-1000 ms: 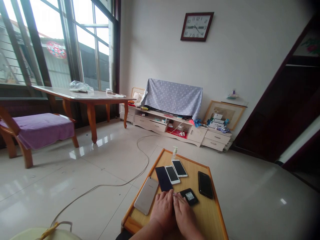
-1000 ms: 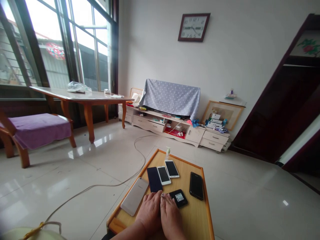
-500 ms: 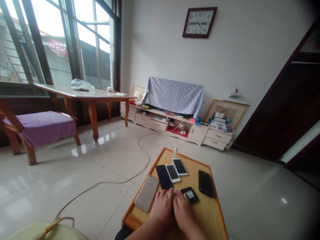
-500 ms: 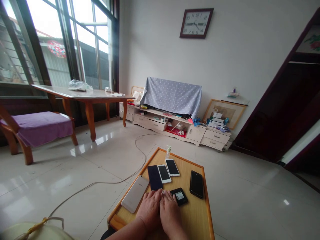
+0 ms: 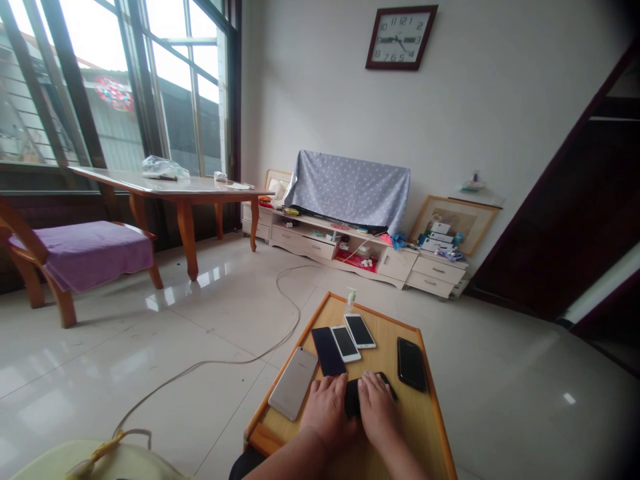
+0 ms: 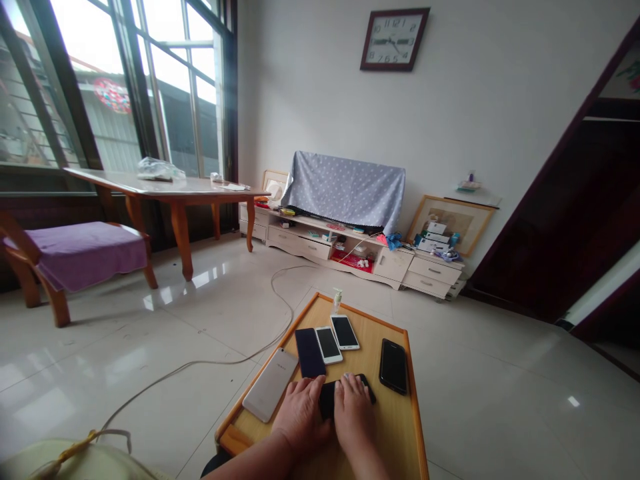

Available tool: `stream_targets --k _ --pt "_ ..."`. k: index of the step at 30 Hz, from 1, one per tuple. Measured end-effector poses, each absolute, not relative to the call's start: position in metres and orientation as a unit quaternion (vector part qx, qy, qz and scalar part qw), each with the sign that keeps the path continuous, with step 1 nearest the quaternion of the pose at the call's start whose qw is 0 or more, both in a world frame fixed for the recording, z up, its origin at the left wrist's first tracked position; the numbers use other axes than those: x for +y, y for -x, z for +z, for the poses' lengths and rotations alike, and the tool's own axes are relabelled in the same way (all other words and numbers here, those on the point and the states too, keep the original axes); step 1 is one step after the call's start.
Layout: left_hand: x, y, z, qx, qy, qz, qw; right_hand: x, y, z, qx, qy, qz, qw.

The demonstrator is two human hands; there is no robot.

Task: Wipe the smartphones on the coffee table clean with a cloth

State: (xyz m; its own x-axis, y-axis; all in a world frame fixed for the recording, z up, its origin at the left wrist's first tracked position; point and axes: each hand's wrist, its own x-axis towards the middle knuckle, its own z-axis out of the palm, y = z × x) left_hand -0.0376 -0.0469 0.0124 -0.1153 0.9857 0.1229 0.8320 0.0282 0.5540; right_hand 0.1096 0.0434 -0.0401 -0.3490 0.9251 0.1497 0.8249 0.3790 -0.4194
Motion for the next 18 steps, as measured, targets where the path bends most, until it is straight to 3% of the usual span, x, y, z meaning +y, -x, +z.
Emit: stream_targets --k 4,12,18 --pt "-0.046 0.038 0.012 0.696 -0.654 0.253 0.154 0.027 -0.103 -0.043 -0.842 0.486 0.167 0.161" --pt "-0.047 0.037 0.014 0.701 -0.653 0.241 0.156 0.049 -0.127 -0.024 -0.79 0.577 0.135 0.156" --pt "-0.046 0.038 0.013 0.7 -0.657 0.234 0.154 0.004 -0.106 -0.037 -0.84 0.494 0.16 0.159"
